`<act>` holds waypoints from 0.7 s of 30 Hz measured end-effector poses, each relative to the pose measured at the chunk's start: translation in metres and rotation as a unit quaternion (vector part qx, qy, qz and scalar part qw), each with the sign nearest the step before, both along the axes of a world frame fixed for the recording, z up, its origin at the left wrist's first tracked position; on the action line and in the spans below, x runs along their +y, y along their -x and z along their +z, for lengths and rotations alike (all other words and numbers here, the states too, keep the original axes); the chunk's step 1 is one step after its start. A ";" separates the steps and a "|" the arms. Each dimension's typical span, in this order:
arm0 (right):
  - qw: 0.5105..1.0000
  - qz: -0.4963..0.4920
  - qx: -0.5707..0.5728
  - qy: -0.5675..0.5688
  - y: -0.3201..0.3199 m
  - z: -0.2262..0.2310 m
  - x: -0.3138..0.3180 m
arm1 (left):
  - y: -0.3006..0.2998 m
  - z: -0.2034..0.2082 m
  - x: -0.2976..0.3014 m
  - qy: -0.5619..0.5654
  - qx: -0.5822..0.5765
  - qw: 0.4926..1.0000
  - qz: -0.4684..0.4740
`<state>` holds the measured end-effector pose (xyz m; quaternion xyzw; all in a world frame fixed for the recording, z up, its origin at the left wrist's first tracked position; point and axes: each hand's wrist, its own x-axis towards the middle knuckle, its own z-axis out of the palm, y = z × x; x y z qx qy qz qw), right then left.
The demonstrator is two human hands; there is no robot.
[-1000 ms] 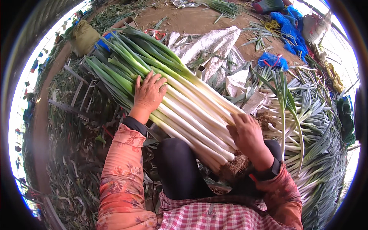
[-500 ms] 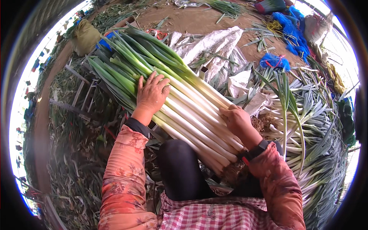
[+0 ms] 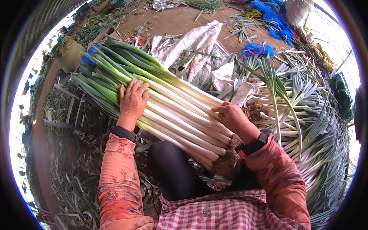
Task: The recorder is sorting and bundling large green onions (leeks) in an agricultural setting.
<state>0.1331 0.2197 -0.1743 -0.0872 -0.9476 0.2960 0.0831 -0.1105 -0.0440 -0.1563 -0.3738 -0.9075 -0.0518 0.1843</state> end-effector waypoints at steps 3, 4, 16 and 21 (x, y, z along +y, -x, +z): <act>1.000 0.001 -0.014 -0.015 -0.005 -0.008 0.004 | -0.003 0.001 0.005 0.004 -0.001 1.000 -0.004; 1.000 -0.005 -0.018 -0.014 -0.001 -0.018 0.006 | -0.003 0.001 0.007 0.004 -0.005 1.000 -0.005; 0.999 -0.026 0.032 0.017 -0.048 0.033 -0.017 | 0.000 -0.001 0.001 0.026 -0.005 1.000 0.002; 0.997 -0.046 0.022 -0.051 -0.073 0.019 -0.055 | 0.002 -0.004 0.008 0.010 0.002 1.000 -0.007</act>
